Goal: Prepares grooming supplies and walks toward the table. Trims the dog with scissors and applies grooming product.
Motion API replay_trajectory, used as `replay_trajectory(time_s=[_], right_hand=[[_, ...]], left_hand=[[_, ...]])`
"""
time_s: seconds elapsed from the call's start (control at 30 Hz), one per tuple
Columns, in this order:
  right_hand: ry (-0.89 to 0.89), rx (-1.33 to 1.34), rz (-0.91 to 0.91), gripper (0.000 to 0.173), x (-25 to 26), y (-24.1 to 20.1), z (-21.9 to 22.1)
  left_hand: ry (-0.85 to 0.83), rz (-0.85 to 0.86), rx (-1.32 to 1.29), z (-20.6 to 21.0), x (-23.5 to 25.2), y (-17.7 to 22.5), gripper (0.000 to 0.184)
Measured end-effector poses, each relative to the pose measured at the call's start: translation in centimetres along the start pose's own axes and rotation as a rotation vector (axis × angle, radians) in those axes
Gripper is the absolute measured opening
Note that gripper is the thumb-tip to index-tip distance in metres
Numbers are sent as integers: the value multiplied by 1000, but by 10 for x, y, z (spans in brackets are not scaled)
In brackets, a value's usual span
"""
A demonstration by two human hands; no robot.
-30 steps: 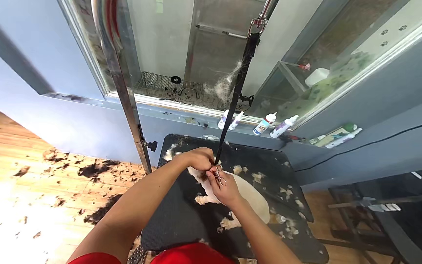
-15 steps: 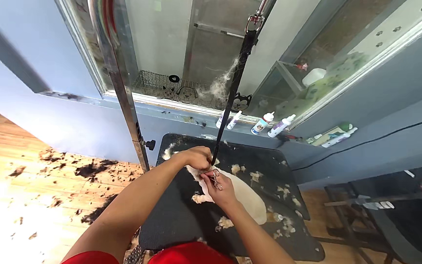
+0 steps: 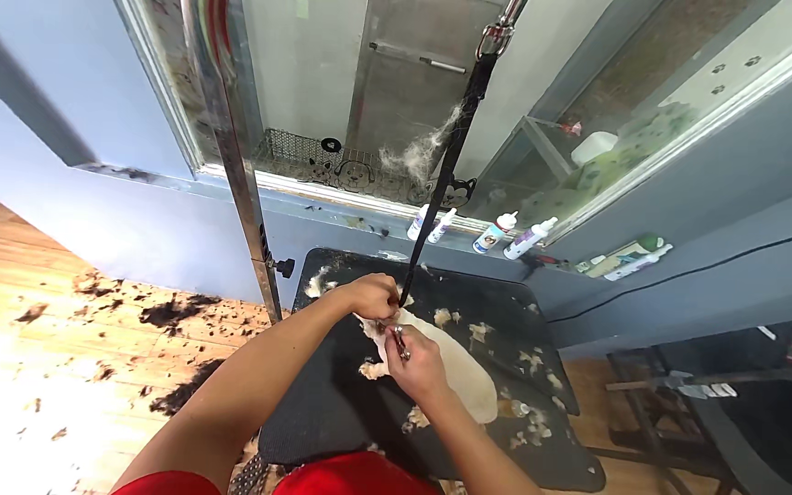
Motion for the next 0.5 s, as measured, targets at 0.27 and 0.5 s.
replay_trajectory(time_s=[0.27,0.5], right_hand=[[-184,572,827,16,20,8,-1],[-34,481,527,11,14,18,7]], left_hand=[[6,-5,36,0,-2,0,20],[10,-13,-23,2,-9,3,19]])
Point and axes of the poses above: each hand's wrist, its own x-axis towards the middle knuckle, its own z-axis out of the palm, y = z × x, the point moved 2 cm from there along x, towards the middle knuckle, and after that the axes turned 15 degrees about y, right-handed, at the moved point
